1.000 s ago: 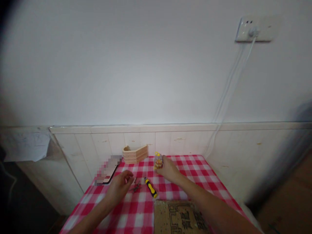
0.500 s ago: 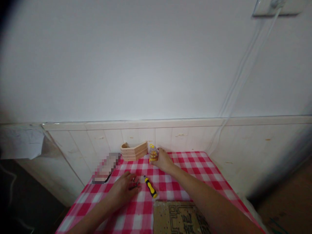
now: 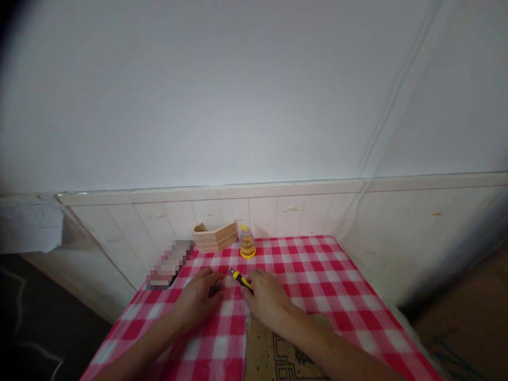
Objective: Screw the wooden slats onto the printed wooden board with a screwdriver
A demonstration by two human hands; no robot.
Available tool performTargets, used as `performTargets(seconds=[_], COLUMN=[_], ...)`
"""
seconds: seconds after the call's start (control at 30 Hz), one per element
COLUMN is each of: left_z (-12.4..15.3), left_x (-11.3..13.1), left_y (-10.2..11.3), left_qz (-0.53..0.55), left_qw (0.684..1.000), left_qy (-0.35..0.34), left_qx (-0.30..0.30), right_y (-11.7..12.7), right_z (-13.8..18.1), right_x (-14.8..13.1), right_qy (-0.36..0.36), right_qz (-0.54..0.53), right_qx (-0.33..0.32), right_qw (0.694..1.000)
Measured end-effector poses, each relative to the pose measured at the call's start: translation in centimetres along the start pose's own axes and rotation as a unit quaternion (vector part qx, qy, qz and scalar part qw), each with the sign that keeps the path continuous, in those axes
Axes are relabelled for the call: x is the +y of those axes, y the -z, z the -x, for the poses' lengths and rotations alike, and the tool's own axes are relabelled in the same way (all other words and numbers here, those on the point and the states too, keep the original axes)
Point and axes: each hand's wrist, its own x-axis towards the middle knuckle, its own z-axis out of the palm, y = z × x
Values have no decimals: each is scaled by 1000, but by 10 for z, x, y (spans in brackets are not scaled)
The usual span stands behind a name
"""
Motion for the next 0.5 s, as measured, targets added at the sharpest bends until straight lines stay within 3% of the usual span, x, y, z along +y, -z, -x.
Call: performTargets(seconds=[0.2, 0.33, 0.43, 0.5], left_z=[13, 16, 14, 12], left_x=[5, -13, -34, -41], left_y=[-13, -21, -18, -13], left_qz=[95, 124, 157, 145], left_qw=[990, 978, 961, 962], left_qy=[-14, -15, 36, 35], left_qx=[106, 165, 226, 228], right_y=[-12, -22, -22, -21], right_z=[19, 21, 20, 20], right_x=[12, 17, 19, 18], right_qy=[52, 59, 66, 71], right_qz=[-134, -139, -119, -91], right_qx=[28, 22, 37, 57], right_qw=[989, 988, 990, 992])
